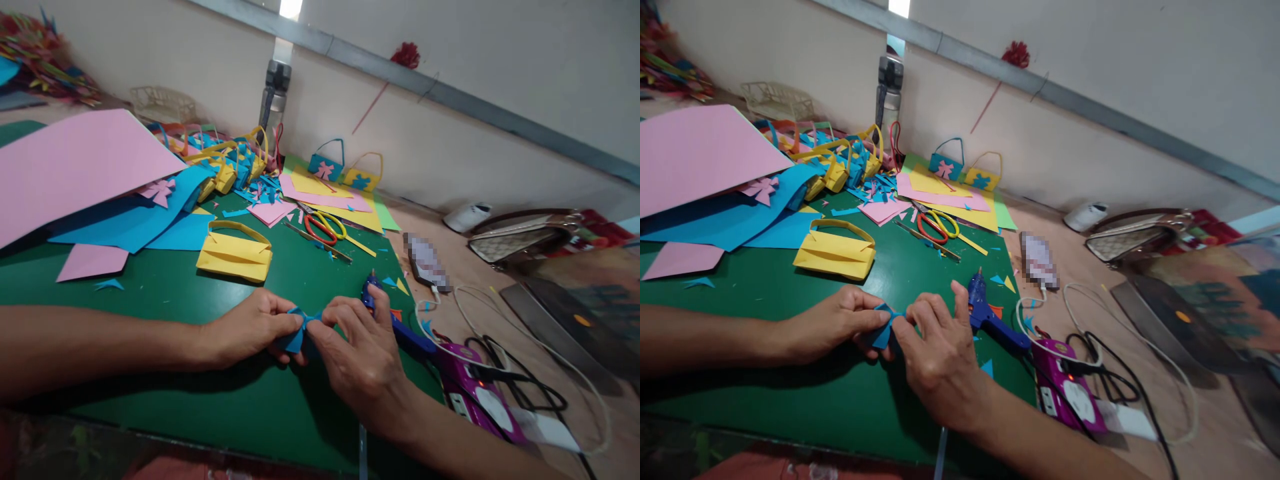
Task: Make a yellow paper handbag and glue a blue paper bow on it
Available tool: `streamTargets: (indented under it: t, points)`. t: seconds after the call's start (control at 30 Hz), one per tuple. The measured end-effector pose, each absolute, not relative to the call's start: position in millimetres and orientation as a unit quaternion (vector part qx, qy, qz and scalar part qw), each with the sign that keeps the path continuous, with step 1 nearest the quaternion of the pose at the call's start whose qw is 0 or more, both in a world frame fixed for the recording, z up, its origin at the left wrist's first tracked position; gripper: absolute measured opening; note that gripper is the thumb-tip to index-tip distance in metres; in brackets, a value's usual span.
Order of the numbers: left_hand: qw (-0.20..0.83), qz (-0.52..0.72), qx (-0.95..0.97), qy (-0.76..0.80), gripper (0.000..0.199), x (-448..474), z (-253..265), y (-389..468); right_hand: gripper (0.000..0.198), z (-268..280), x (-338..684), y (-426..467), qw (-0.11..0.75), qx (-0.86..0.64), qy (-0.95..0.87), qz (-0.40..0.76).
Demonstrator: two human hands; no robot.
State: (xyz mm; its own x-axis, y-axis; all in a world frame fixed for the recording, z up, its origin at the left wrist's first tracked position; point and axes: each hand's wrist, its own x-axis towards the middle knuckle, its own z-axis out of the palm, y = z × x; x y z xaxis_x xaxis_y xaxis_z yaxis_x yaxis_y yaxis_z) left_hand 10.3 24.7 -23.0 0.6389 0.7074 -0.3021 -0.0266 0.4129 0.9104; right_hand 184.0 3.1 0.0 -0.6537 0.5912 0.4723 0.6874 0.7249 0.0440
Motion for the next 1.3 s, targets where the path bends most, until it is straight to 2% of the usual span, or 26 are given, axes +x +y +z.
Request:
streamTargets:
  t: [0.23,0.53,0.83,0.93,1.13,1.3]
  points:
    - [0.786,0.249,0.445,0.349,0.025,10.8,-23.0,25.4,0.029,3.3,187.3,0.4,0.216,-0.377,-0.899,-0.052]
    - [0.796,0.236,0.435,0.349,0.027,10.4,-24.3,27.2,0.033,18.2,186.6,0.4,0.189,-0.442,-0.868,0.125]
    - [0.792,0.229,0.441,0.354,0.019,9.8,-26.2,27.7,0.036,28.0,183.5,0.7,0.158,-0.468,-0.84,0.225]
    - [0.784,0.231,0.455,0.354,0.019,9.5,-27.1,27.0,0.03,29.9,183.9,1.3,0.166,-0.47,-0.832,0.243]
    - [0.755,0.219,0.505,0.357,0.023,9.1,-22.6,25.0,0.014,33.0,188.4,13.0,0.237,-0.512,-0.783,0.263]
    - [0.712,0.215,0.557,0.37,0.025,9.7,-21.2,22.9,0.012,32.0,181.5,15.9,0.19,-0.533,-0.762,0.316]
